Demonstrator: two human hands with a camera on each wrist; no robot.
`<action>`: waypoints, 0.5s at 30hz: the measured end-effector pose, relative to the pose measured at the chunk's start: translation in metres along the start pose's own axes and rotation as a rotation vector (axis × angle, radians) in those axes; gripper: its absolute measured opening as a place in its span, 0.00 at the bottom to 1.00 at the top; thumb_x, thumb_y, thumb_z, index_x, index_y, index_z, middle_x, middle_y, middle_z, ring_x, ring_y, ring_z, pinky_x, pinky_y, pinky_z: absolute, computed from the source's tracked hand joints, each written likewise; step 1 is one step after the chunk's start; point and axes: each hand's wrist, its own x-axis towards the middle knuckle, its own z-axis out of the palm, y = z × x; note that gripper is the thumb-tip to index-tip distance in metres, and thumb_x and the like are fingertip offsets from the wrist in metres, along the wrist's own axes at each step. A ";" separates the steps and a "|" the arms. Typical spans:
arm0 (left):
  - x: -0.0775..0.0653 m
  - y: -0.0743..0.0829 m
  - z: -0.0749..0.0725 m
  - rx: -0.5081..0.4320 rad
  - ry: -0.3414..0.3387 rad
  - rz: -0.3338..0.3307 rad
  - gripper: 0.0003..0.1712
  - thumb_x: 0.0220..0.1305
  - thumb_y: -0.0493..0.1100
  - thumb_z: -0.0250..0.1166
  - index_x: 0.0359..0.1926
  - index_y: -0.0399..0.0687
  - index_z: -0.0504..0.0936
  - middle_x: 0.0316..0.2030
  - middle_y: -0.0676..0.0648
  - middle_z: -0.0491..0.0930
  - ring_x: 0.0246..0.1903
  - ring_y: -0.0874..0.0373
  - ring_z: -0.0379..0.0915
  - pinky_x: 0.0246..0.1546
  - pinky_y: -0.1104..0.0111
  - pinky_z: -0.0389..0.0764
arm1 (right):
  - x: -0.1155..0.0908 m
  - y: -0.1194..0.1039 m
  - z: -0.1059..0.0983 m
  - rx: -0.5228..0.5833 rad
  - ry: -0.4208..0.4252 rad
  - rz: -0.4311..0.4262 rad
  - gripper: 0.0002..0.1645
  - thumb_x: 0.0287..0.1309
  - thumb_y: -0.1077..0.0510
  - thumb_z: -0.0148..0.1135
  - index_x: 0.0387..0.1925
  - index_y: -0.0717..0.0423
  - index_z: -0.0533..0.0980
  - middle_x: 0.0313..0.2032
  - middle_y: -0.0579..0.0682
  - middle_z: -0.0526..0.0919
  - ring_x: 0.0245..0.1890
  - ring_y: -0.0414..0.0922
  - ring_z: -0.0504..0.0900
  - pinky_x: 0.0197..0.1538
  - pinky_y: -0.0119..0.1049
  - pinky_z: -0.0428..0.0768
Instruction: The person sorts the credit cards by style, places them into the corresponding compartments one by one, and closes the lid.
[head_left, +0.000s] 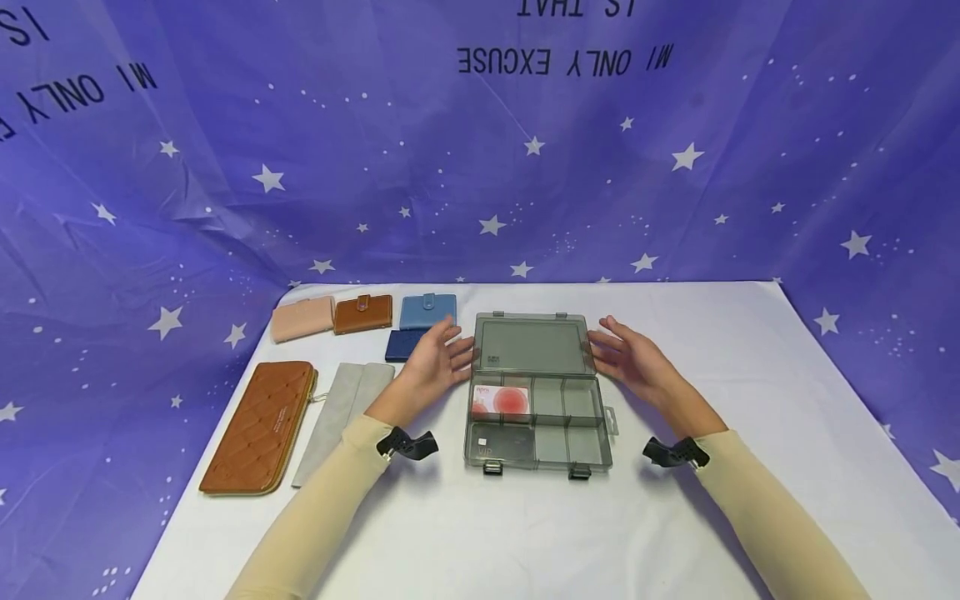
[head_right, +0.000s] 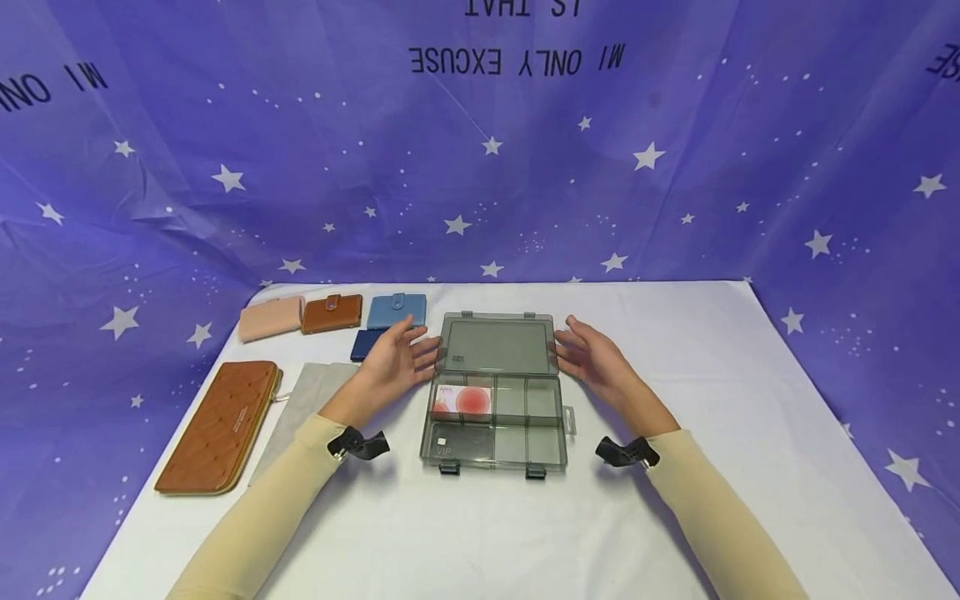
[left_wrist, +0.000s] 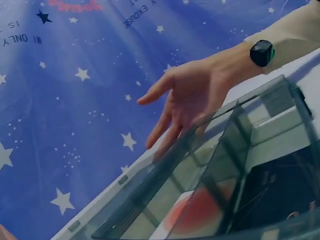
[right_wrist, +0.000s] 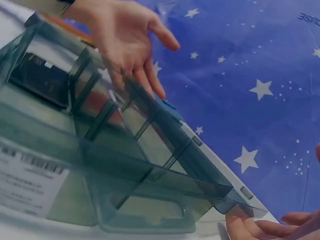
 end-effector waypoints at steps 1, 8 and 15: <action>0.000 0.002 -0.001 -0.005 -0.007 -0.002 0.45 0.87 0.60 0.39 0.86 0.37 0.37 0.84 0.29 0.44 0.83 0.32 0.42 0.82 0.41 0.47 | 0.001 0.000 -0.001 0.045 -0.007 0.009 0.49 0.87 0.40 0.42 0.87 0.60 0.32 0.85 0.66 0.42 0.85 0.63 0.46 0.80 0.46 0.64; -0.008 0.013 0.004 0.155 -0.030 0.123 0.42 0.87 0.62 0.40 0.86 0.41 0.50 0.82 0.34 0.55 0.81 0.34 0.52 0.80 0.42 0.56 | -0.002 -0.009 -0.002 0.017 -0.052 -0.140 0.45 0.87 0.40 0.42 0.87 0.60 0.44 0.84 0.66 0.50 0.76 0.52 0.69 0.71 0.38 0.75; -0.027 0.016 0.016 0.447 -0.062 0.374 0.36 0.88 0.58 0.41 0.83 0.42 0.57 0.75 0.31 0.64 0.76 0.36 0.62 0.77 0.45 0.65 | -0.023 -0.022 0.005 -0.194 -0.106 -0.412 0.38 0.87 0.50 0.48 0.83 0.67 0.52 0.72 0.59 0.74 0.67 0.46 0.82 0.70 0.38 0.78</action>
